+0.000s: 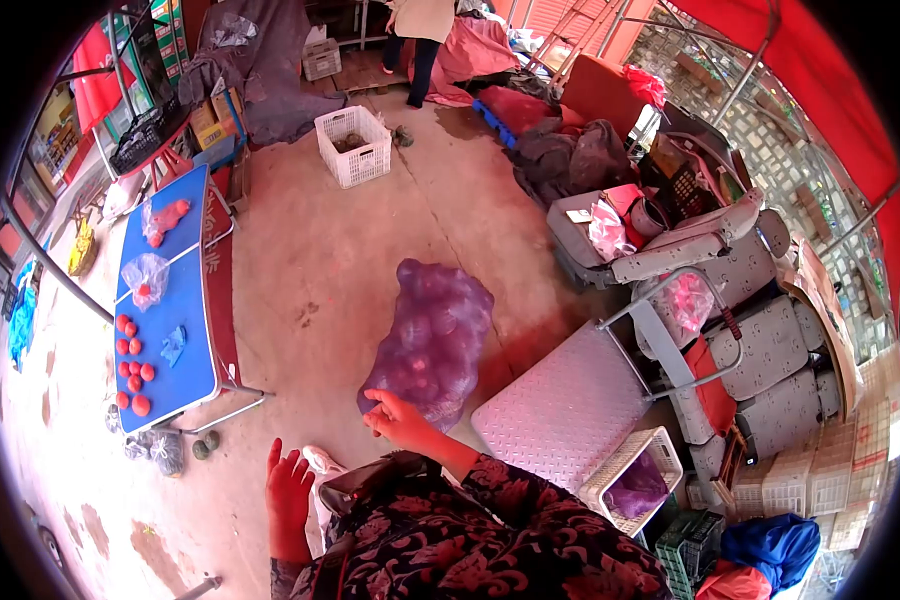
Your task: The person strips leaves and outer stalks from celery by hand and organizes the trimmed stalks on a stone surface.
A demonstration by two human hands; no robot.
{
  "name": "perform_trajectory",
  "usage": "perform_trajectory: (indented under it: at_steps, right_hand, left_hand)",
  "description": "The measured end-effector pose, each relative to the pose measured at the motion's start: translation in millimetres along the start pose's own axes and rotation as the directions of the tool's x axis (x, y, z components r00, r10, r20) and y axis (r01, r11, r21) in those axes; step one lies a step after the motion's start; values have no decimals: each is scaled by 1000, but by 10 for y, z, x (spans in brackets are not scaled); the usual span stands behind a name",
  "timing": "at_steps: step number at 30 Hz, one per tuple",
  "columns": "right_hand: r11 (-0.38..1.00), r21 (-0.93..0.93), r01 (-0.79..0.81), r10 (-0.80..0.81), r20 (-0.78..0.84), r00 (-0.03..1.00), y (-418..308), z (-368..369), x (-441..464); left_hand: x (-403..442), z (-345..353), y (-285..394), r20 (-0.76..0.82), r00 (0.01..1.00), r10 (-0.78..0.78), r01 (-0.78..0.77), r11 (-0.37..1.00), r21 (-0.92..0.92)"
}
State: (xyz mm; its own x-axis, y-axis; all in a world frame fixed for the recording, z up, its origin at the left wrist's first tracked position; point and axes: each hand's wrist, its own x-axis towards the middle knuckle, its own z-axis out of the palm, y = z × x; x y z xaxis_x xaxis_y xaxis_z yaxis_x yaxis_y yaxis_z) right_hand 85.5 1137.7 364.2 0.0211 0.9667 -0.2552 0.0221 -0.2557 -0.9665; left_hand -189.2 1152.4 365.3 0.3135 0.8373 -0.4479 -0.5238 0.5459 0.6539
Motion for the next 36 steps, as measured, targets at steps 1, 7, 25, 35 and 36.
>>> perform_trajectory:
  at_steps: [1, 7, 25, 35, 36]
  right_hand:
    - [1000, 16, -13, 13, -3, 1000, 19, 77, 172]
    - [998, 37, -43, 45, -55, 997, -322, 686, 1457]
    - [980, 193, -55, 50, 31, 998, -1197, 864, 4460]
    - [992, 126, -10, 10, 0, 1000, -1601, -1308, 6364]
    - [987, 158, -26, 27, -2, 1000, -1704, -1457, 6438]
  left_hand:
    - [184, 12, 107, 8, 1000, -23, 23, 1000, 3]
    - [1344, -286, 1134, 124, 983, -134, 129, 990, 50]
    - [4087, 46, 2898, 92, 976, -197, 183, 973, 138]
    - [6331, 1940, 2940, 139, 979, -149, 135, 986, 102]
    - [6495, 2122, 2940, 185, 974, -133, 117, 989, 92]
